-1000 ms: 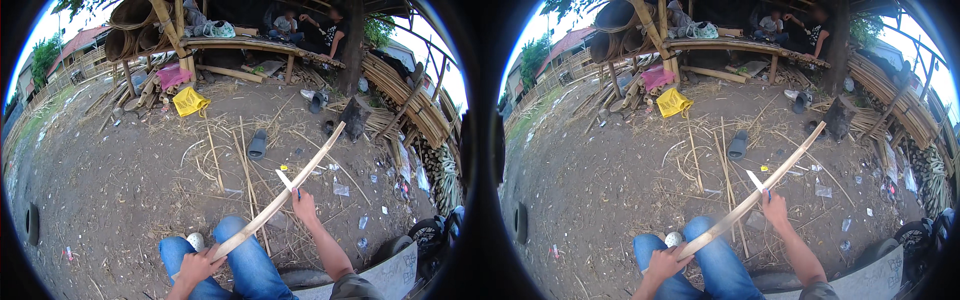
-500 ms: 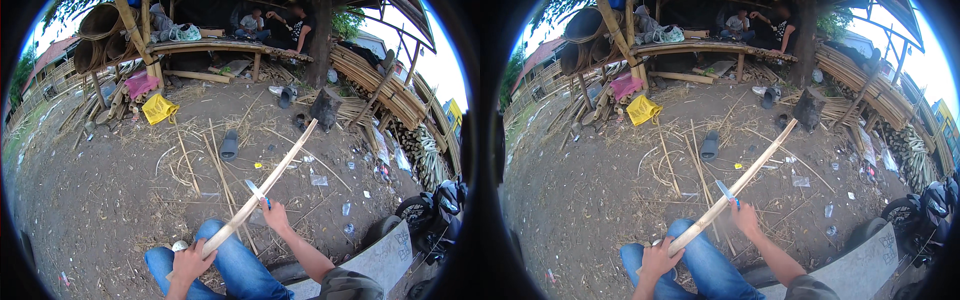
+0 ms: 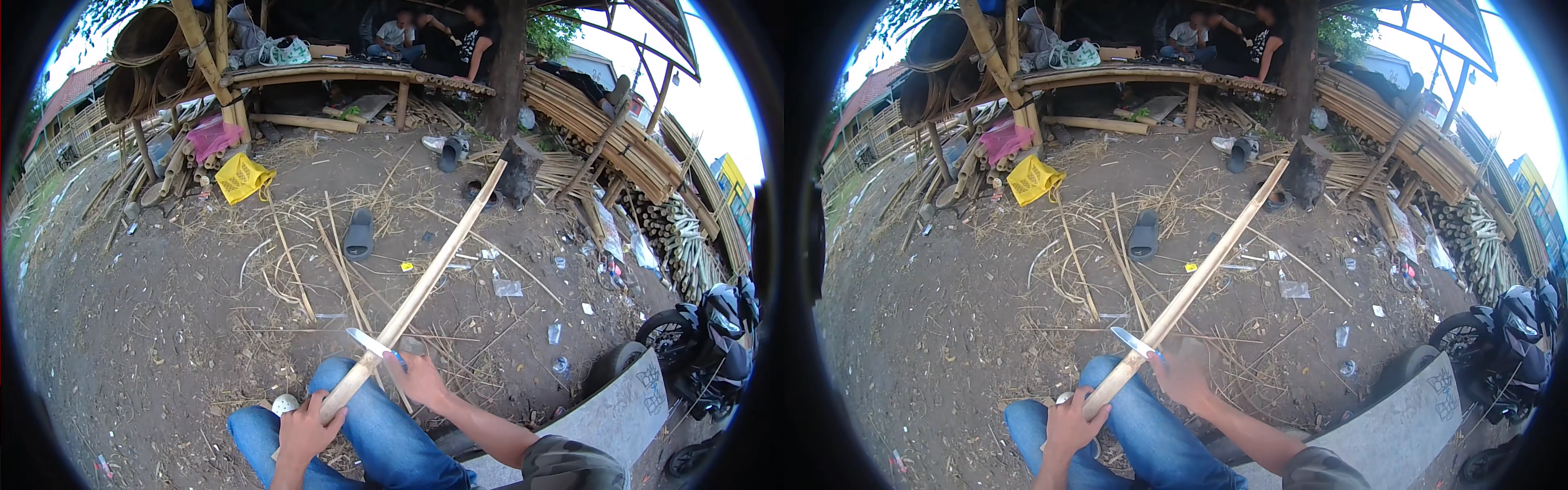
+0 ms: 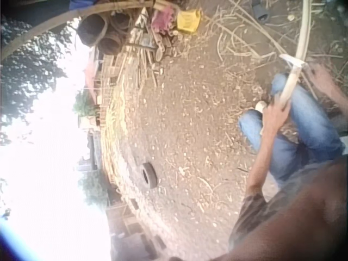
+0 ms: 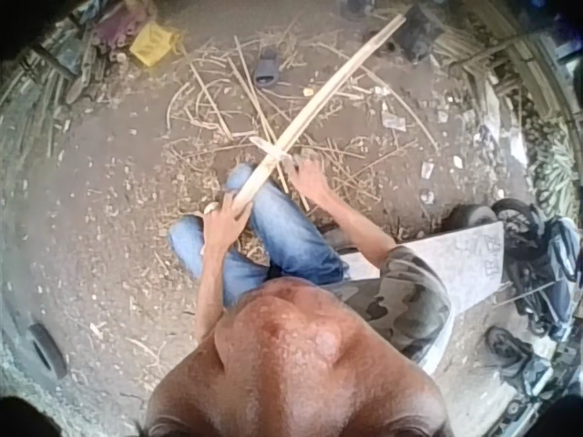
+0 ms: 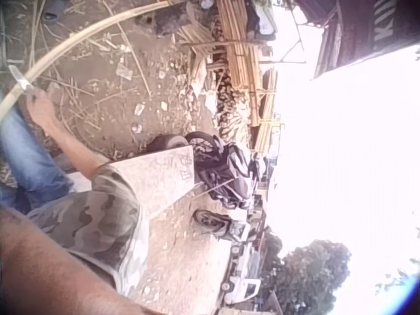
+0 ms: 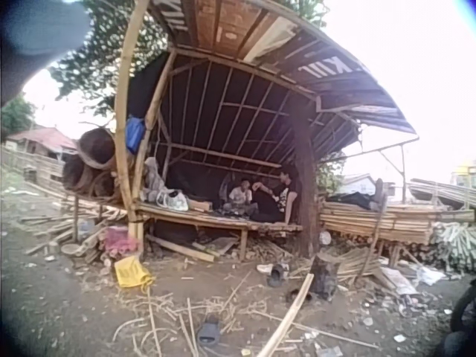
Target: The person uses a knife to scrape and shave the surface and edges of a split bamboo strip, turning the strip around to shave different sections.
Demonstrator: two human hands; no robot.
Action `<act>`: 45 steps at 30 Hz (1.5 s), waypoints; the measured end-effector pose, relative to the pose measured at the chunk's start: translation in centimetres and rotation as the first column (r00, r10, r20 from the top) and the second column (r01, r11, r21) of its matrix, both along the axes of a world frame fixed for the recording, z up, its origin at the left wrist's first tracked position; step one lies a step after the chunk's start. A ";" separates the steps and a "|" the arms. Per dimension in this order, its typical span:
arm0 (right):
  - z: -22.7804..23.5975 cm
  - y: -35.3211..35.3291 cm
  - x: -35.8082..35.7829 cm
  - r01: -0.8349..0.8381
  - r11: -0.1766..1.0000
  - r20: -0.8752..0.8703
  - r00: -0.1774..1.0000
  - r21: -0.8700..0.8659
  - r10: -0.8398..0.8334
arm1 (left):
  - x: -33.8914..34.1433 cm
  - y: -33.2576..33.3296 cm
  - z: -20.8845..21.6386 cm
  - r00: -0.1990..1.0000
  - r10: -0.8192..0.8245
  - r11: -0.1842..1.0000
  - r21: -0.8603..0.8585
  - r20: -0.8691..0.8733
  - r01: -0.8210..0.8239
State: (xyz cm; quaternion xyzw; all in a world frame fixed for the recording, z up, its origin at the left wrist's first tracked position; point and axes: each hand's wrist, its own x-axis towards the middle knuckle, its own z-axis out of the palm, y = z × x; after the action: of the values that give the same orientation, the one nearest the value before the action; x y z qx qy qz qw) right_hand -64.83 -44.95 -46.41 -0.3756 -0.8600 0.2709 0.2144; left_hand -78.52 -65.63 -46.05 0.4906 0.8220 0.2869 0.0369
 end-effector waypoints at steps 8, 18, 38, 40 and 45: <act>2.0 -0.7 -0.3 -0.033 0.985 0.169 0.984 -0.171 0.062 | 1.4 -4.6 2.7 0.977 0.034 0.994 -0.091 -0.212 -0.054; -0.5 2.3 1.0 0.077 0.976 -0.004 0.997 -0.202 -0.080 | 2.0 0.9 0.9 0.990 0.090 0.992 -0.102 0.107 -0.079; -0.6 -3.5 -0.5 0.033 0.973 0.045 0.999 -0.228 -0.023 | 3.5 1.9 -0.4 0.951 0.143 0.981 0.092 0.273 -0.174; -0.1 -1.5 -1.2 0.031 0.988 0.013 0.999 -0.151 -0.029 | 3.5 2.0 -0.4 0.949 0.140 0.978 0.111 0.281 -0.178; -0.4 -1.0 -2.1 0.089 0.987 -0.030 0.995 -0.133 -0.094 | 3.4 2.6 0.1 0.938 0.162 0.976 0.088 0.307 -0.198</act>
State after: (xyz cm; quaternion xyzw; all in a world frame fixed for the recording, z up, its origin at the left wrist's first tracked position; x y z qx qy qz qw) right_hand -66.94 -45.97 -46.80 -0.4230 -0.8180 0.3237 0.2171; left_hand -75.10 -63.03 -45.94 0.3657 0.8302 0.4073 0.1051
